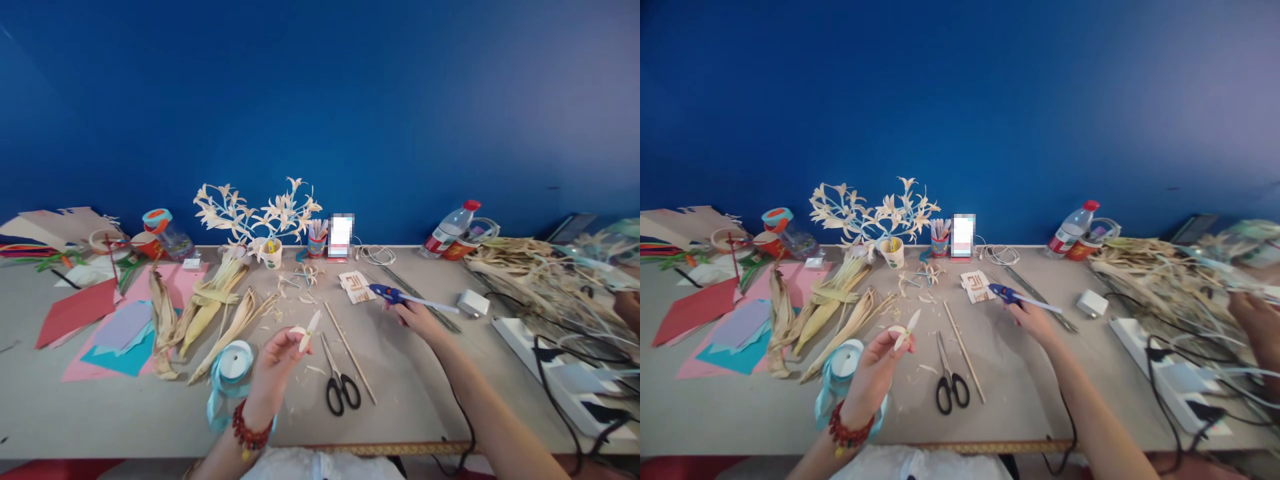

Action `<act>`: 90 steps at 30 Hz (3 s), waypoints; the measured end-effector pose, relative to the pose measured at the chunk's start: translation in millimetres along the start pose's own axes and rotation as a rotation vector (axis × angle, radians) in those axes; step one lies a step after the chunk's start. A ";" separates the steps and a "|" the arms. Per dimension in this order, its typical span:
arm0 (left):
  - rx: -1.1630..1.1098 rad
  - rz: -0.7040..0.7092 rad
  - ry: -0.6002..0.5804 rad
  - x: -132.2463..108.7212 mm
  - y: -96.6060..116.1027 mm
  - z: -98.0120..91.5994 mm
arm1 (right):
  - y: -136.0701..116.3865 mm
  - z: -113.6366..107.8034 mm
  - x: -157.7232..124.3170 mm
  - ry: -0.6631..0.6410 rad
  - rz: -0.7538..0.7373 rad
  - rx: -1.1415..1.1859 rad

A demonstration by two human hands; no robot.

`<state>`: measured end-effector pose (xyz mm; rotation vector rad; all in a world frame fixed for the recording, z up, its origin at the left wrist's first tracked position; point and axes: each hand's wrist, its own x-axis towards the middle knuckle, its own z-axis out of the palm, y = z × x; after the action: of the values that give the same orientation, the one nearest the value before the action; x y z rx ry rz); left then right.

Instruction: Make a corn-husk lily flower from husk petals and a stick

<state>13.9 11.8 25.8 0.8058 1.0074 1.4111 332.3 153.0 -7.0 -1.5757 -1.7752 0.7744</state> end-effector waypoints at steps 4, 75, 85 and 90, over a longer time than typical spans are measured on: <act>-0.056 0.001 0.015 2.7 5.1 3.6 | -14.4 5.8 -14.1 0.109 0.033 0.240; -0.403 -0.143 -0.100 -3.9 16.6 22.3 | -126.6 56.7 -115.5 -0.020 -0.567 0.116; -0.433 -0.169 -0.082 -3.6 16.1 22.4 | -129.8 55.6 -115.7 -0.062 -0.538 0.093; -0.440 -0.179 -0.072 -4.1 16.1 21.4 | -130.0 55.2 -115.3 -0.079 -0.554 0.101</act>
<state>27.4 11.0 49.3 0.4272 0.6600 1.3696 218.1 23.1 50.7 -0.9233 -2.0566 0.6427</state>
